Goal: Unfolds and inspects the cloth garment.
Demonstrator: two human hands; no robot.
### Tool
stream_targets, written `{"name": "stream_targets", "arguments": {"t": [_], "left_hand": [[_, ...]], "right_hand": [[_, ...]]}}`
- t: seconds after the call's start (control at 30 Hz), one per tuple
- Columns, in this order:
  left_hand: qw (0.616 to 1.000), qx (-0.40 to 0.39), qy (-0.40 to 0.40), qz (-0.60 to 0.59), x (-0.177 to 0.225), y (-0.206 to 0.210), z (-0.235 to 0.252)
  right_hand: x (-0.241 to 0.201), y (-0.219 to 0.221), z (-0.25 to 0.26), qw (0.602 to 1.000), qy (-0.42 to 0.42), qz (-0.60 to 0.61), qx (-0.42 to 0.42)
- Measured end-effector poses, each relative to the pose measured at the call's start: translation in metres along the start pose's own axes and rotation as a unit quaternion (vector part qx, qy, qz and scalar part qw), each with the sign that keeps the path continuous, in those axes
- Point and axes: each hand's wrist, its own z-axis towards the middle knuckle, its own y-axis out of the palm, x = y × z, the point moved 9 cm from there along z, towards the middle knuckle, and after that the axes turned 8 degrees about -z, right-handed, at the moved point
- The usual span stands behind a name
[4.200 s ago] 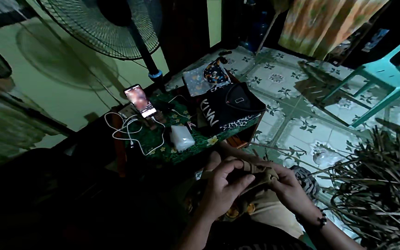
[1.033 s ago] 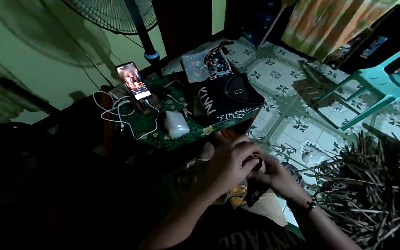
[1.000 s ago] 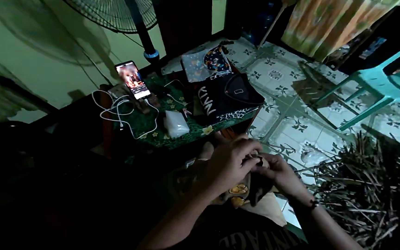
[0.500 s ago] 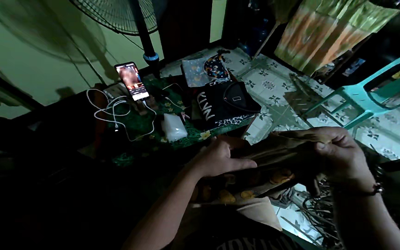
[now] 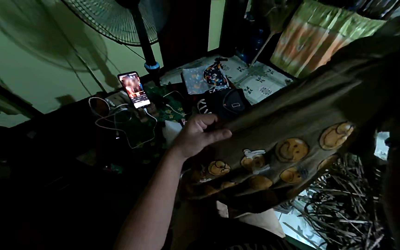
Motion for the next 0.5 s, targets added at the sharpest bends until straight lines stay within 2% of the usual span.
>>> {"name": "stream_targets", "arguments": {"t": [0.13, 0.23, 0.33, 0.4, 0.5], "left_hand": [[0.986, -0.094, -0.122, 0.059, -0.007, -0.006, -0.01], [0.957, -0.111, -0.222, 0.15, -0.03, -0.031, -0.02], [0.914, -0.098, -0.292, 0.264, -0.046, -0.072, -0.024], [0.889, -0.082, -0.308, 0.33, -0.048, -0.099, -0.023], [0.882, -0.029, -0.286, 0.374, -0.037, -0.133, -0.015]], "right_hand": [[0.008, -0.024, 0.028, 0.996, 0.046, -0.032, 0.065], [0.027, -0.055, 0.042, 0.995, 0.059, -0.034, 0.076], [0.032, -0.067, 0.053, 0.991, 0.077, -0.061, 0.092], [0.037, -0.073, 0.059, 0.987, 0.094, -0.088, 0.095], [0.049, -0.084, 0.066, 0.978, 0.123, -0.14, 0.097]]}}
